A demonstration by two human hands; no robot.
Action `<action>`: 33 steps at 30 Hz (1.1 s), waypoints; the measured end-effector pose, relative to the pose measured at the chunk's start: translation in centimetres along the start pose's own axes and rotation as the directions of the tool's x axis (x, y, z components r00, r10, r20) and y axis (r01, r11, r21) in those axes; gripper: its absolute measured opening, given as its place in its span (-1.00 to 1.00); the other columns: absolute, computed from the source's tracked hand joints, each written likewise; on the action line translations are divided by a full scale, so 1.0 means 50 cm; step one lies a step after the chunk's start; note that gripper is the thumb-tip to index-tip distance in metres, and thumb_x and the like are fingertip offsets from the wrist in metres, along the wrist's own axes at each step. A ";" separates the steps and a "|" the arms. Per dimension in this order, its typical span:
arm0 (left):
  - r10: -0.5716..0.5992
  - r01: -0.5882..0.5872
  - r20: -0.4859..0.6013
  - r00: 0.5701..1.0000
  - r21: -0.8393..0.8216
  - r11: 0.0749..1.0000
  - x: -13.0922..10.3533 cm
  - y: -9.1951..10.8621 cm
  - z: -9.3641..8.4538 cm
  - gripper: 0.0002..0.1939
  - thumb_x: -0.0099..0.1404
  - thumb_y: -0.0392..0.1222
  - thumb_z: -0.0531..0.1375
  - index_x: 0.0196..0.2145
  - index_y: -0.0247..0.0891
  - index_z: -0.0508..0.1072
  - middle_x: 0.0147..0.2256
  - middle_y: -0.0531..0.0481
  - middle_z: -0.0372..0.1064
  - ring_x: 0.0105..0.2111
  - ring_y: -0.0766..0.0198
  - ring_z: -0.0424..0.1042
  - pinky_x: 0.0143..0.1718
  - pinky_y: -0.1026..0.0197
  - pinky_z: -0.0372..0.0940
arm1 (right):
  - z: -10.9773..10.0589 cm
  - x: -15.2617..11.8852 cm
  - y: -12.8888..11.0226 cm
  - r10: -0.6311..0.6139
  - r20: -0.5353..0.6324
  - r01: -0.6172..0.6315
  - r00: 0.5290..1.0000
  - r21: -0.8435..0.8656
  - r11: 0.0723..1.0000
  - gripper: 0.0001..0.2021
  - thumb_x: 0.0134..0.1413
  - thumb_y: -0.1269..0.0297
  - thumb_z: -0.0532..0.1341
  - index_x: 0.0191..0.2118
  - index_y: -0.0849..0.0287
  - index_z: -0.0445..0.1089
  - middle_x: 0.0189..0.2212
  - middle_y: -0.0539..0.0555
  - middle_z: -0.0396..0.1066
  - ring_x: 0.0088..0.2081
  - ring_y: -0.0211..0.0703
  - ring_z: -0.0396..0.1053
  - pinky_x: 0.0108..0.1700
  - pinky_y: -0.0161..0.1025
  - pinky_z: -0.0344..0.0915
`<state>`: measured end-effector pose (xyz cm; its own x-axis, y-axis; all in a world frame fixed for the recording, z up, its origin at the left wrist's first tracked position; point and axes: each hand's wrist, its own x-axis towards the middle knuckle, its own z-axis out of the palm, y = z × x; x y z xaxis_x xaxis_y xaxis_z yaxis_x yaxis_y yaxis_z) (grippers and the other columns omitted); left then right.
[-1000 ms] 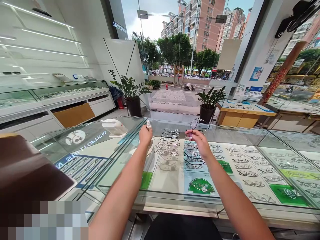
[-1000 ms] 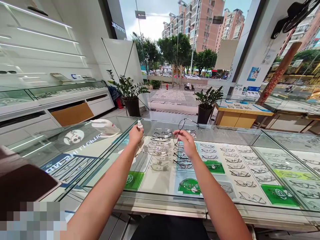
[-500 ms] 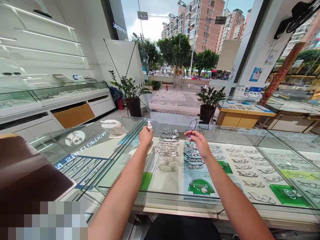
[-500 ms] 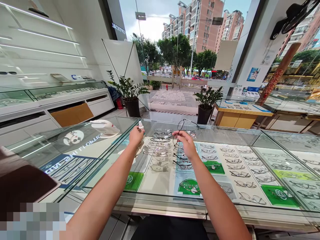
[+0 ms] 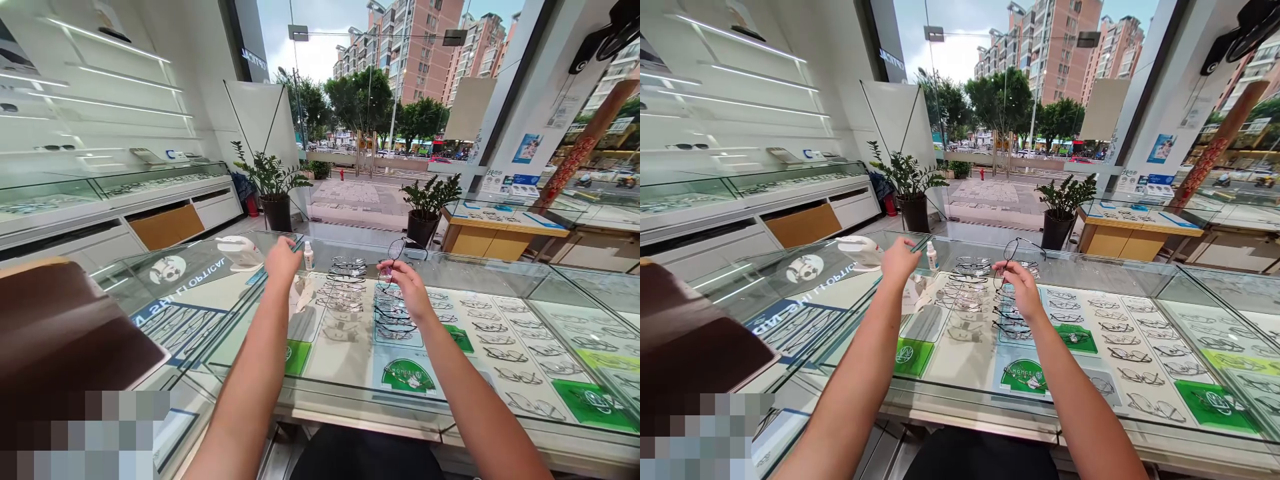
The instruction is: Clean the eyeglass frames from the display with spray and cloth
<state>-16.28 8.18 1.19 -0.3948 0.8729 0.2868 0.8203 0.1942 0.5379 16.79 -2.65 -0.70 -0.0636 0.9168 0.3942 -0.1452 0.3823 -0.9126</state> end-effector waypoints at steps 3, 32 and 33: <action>-0.105 0.052 0.355 0.929 0.154 0.987 0.004 -0.019 -0.001 -0.71 0.08 -0.08 0.42 -0.27 -0.17 0.47 -0.25 -0.21 0.56 -0.17 -0.18 0.56 -0.14 -0.05 0.37 | -0.002 -0.001 0.004 0.008 0.006 -0.008 1.000 -0.004 1.000 -0.75 0.23 0.15 0.22 -0.04 0.02 0.55 -0.01 0.07 0.60 0.07 0.05 0.44 0.01 -0.09 0.32; 0.398 0.189 0.305 0.865 -0.934 0.304 -0.139 0.158 -0.034 -0.65 0.10 0.01 0.30 -0.21 -0.20 0.43 -0.37 0.04 0.40 -0.43 0.28 0.35 -0.38 0.26 0.22 | 0.004 -0.002 -0.003 -0.002 0.030 0.001 1.000 0.046 0.999 -0.74 0.21 0.18 0.20 -0.06 0.02 0.57 -0.01 0.07 0.60 0.06 0.05 0.47 0.03 -0.08 0.33; 0.423 0.212 0.316 0.849 -0.938 0.275 -0.146 0.164 -0.027 -0.66 0.11 0.02 0.32 -0.23 -0.22 0.44 -0.36 0.03 0.41 -0.42 0.28 0.35 -0.38 0.27 0.22 | 0.004 -0.002 -0.004 -0.002 0.034 0.000 0.999 0.055 0.998 -0.75 0.20 0.19 0.20 -0.08 0.02 0.57 -0.02 0.07 0.61 0.05 0.05 0.47 0.03 -0.08 0.33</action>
<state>-7.24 2.78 4.59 0.1428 0.9648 0.2210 -0.2460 -0.1817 0.9521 16.64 -2.84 -0.52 -0.0973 0.9116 0.3993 -0.1991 0.3753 -0.9053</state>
